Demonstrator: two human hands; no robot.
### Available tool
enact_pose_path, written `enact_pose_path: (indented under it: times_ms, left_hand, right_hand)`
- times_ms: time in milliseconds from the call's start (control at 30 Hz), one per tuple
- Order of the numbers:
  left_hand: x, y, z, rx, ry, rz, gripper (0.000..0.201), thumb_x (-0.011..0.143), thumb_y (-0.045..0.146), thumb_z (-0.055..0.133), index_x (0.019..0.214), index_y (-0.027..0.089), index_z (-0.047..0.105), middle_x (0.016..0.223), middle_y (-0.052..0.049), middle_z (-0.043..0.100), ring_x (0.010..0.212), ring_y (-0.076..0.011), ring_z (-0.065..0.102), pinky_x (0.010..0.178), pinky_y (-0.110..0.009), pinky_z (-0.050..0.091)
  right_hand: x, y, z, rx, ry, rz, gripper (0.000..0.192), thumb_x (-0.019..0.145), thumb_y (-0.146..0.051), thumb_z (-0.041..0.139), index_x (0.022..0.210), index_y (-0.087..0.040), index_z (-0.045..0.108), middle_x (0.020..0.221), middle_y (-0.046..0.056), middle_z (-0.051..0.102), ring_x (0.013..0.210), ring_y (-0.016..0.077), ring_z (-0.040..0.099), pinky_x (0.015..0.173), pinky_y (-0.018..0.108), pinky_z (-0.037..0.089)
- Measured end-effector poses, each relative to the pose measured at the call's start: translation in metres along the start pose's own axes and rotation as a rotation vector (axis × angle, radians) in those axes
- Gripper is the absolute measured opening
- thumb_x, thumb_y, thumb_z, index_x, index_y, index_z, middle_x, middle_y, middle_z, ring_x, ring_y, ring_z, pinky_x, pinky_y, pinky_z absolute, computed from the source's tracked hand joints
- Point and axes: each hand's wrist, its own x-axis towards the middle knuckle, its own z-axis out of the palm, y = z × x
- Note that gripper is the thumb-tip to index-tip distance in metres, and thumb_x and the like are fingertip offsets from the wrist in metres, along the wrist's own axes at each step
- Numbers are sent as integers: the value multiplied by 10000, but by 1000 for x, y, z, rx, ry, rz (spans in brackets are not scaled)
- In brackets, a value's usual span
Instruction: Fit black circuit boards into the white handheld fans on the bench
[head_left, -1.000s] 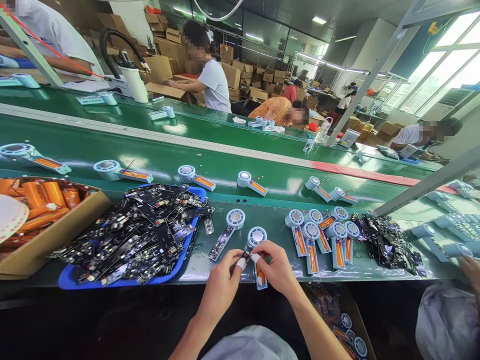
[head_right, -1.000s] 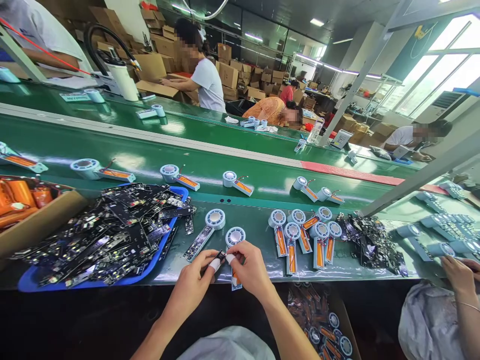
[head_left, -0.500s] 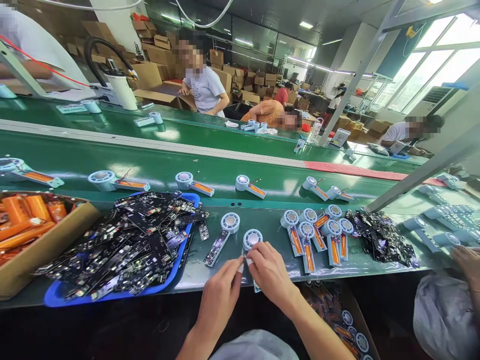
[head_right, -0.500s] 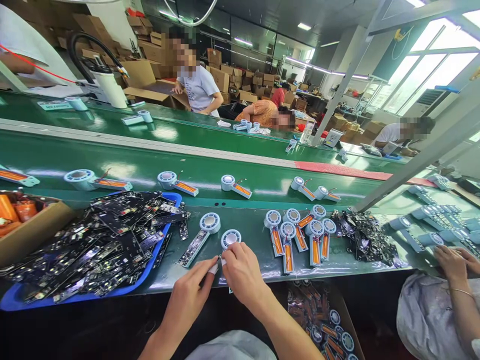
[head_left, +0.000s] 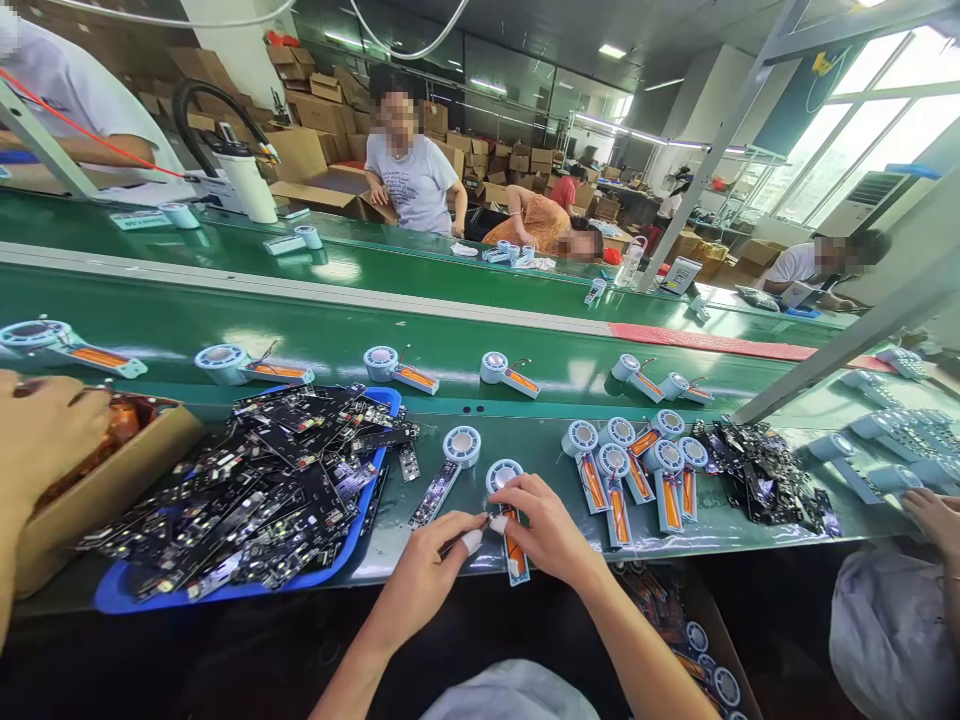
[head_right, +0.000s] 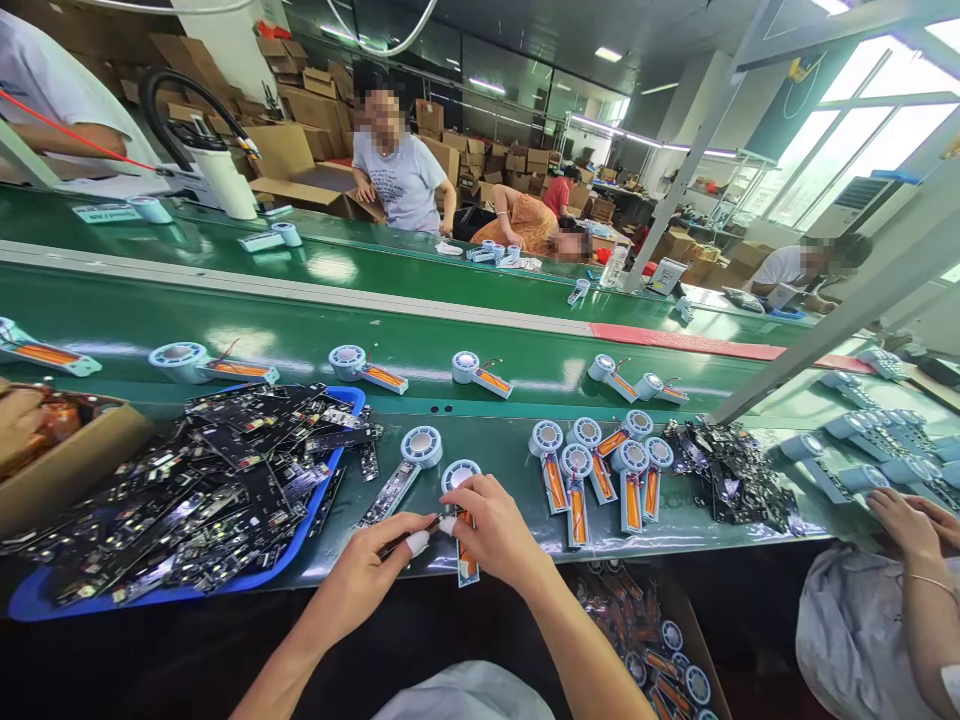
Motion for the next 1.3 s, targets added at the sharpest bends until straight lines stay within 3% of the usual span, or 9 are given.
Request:
enact_pose_path:
  times_ms: [300, 433, 567, 667, 800, 933, 1033, 1167, 1300]
  left_hand:
    - [3, -2, 4, -78, 11, -22, 259, 891, 307, 539, 988, 233, 768, 1005, -68, 772, 951, -231, 715, 872, -344, 567]
    - [-12, -1, 22, -108, 153, -149, 326, 913, 399, 510, 1075, 217, 726, 1104, -94, 753, 1034, -268, 695, 938, -418, 552]
    - [-35, 5, 44, -252, 144, -271, 492, 993, 485, 333, 1275, 224, 639, 1313, -105, 677, 1241, -264, 610, 1074, -457, 471]
    - [-36, 4, 51, -274, 151, -329, 507, 984, 497, 325, 1237, 204, 651, 1261, -118, 699, 1160, -258, 653, 1037, -438, 492]
    - [-10, 2, 52, -129, 95, -341, 394, 856, 427, 507, 1116, 178, 668, 904, -89, 760, 753, -247, 693, 752, -387, 547]
    - [16, 5, 54, -88, 7, -335, 196, 720, 290, 597, 856, 195, 702, 708, -42, 717, 698, -243, 655, 722, -364, 500]
    - [25, 8, 55, -205, -23, -343, 147, 702, 295, 597, 782, 196, 670, 738, -58, 734, 766, -258, 680, 747, -375, 517]
    - [22, 15, 60, -419, -59, -376, 305, 772, 406, 554, 962, 174, 606, 838, -75, 753, 830, -243, 727, 789, -376, 555]
    - [13, 22, 69, -823, -2, -488, 399, 788, 485, 629, 1034, 188, 529, 873, -70, 748, 792, -227, 735, 738, -365, 567]
  right_hand:
    - [0, -3, 2, 23, 102, 26, 232, 834, -77, 667, 989, -233, 741, 1047, 62, 637, 966, 219, 566, 855, 360, 482]
    - [-17, -15, 11, 163, 258, 289, 277, 810, -149, 681, 1078, -211, 653, 864, 25, 631, 779, 190, 567, 721, 318, 470]
    - [-41, -25, 28, 581, 174, 526, 405, 821, -256, 686, 1194, -225, 531, 743, -38, 611, 577, 129, 517, 546, 243, 385]
    - [-50, -22, 32, 848, 207, 504, 469, 847, -325, 672, 1258, -244, 461, 862, -2, 655, 707, 154, 608, 643, 268, 453]
    - [-50, -13, 24, 991, 207, 401, 459, 880, -344, 659, 1272, -246, 440, 907, 21, 678, 853, 181, 656, 815, 333, 479]
    - [-43, -12, 17, 1044, 139, 311, 512, 862, -415, 676, 1281, -247, 435, 785, -11, 643, 726, 165, 615, 695, 304, 456]
    - [-41, -12, 16, 1050, 118, 265, 546, 846, -452, 686, 1292, -243, 448, 753, -14, 629, 678, 157, 580, 665, 297, 443]
    - [-46, -3, 11, 1108, 144, 266, 608, 807, -440, 704, 1322, -240, 450, 738, -10, 634, 634, 159, 562, 629, 298, 451]
    - [-49, 9, 1, 1158, 269, 298, 601, 748, -386, 700, 1291, -232, 492, 681, -14, 628, 614, 176, 571, 588, 290, 444]
